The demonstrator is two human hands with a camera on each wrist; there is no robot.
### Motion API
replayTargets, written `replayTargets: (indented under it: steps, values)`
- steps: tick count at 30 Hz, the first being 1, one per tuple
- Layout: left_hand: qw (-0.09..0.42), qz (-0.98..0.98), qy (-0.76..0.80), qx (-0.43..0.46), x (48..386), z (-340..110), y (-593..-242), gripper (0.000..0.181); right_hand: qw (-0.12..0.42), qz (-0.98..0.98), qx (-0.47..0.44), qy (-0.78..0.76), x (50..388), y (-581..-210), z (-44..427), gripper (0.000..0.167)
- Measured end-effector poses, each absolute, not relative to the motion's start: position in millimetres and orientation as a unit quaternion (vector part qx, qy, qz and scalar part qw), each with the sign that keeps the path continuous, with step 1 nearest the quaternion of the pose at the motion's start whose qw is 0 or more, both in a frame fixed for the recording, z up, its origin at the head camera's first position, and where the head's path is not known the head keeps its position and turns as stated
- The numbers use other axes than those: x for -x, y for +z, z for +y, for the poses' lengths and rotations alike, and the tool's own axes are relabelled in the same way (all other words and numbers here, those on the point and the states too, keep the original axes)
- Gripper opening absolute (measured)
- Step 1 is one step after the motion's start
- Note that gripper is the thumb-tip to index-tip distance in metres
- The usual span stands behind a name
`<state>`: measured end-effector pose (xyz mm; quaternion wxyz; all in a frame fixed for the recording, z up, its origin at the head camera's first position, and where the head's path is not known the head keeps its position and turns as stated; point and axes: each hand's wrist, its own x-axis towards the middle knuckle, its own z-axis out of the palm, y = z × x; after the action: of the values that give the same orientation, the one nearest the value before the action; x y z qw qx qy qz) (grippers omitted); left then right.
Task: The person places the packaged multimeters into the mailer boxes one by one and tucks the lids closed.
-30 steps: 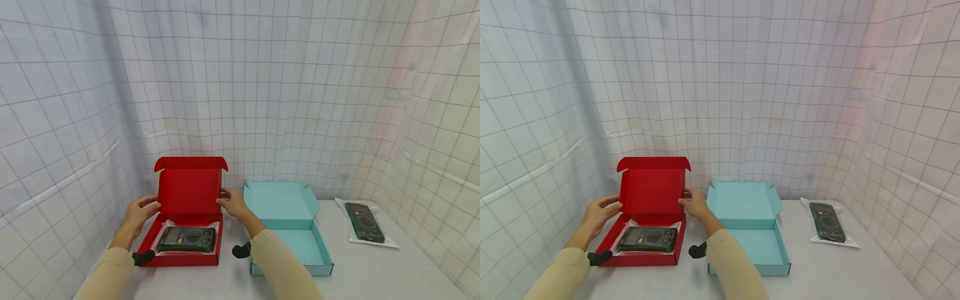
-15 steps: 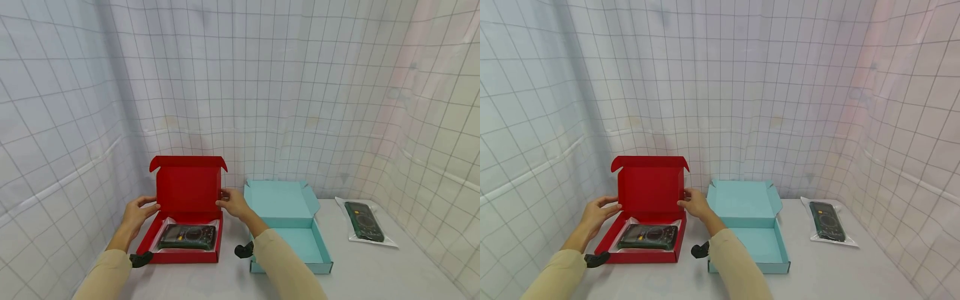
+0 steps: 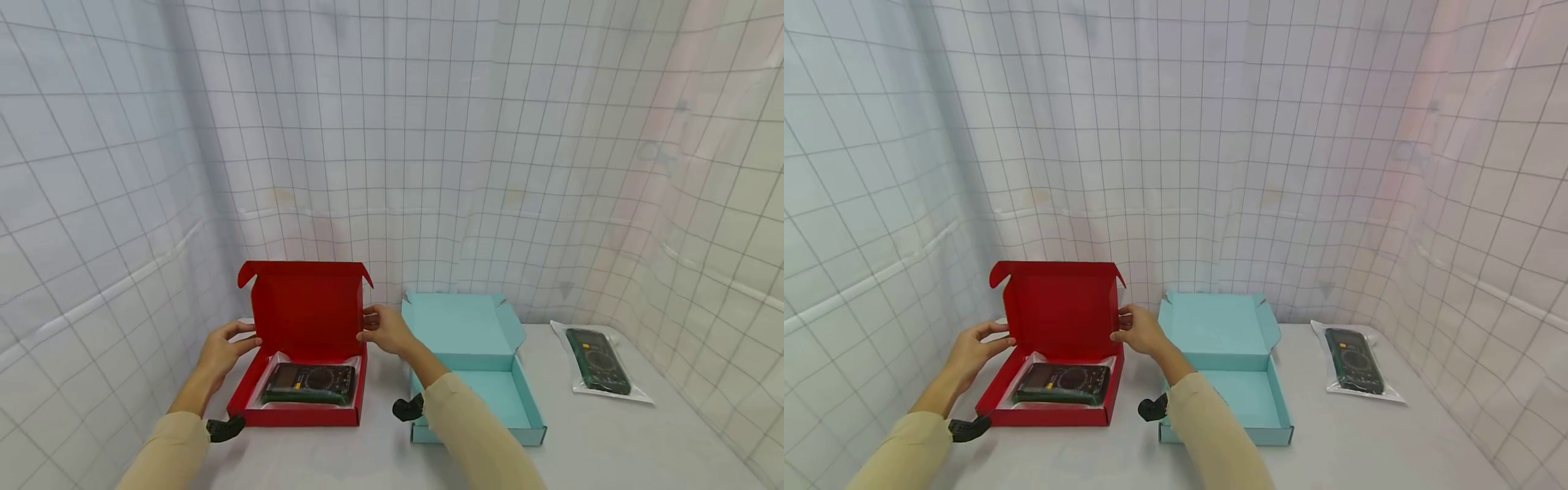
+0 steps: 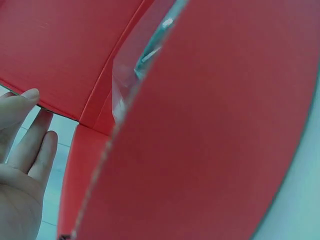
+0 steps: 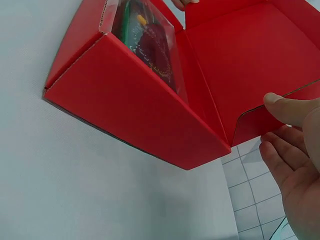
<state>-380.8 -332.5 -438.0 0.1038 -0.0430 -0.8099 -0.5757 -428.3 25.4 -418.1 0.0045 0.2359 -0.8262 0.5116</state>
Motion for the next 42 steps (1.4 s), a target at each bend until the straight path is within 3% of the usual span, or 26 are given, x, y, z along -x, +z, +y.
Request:
replayTargets:
  steps: [7, 13, 21, 28, 36, 42]
  values:
    - [0.098, -0.815, -0.570, 0.042, 378.5, -337.7, -442.1, 0.046, 0.009, -0.816, -0.253, 0.519, 427.9, -421.6, 29.7, 0.049]
    - [0.082, -0.760, -0.639, 0.090, 377.4, -348.3, -447.6, 0.034, -0.010, -0.803, -0.262, 0.535, 423.4, -421.1, 36.0, 0.049]
    - [0.036, -0.715, -0.689, 0.114, 371.8, -355.1, -449.1, 0.057, -0.029, -0.805, -0.263, 0.532, 416.4, -417.8, 38.1, 0.050]
    - [0.008, -0.690, -0.710, 0.138, 365.1, -357.7, -451.7, 0.034, -0.020, -0.806, -0.259, 0.532, 413.5, -421.0, 37.7, 0.048]
    - [-0.045, -0.659, -0.729, 0.177, 360.0, -365.0, -456.5, 0.038, -0.059, -0.782, -0.273, 0.557, 409.8, -424.3, 43.7, 0.041]
    - [-0.059, -0.660, -0.733, 0.154, 357.4, -365.3, -457.2, 0.039, -0.095, -0.759, -0.254, 0.592, 407.3, -425.3, 46.4, 0.041]
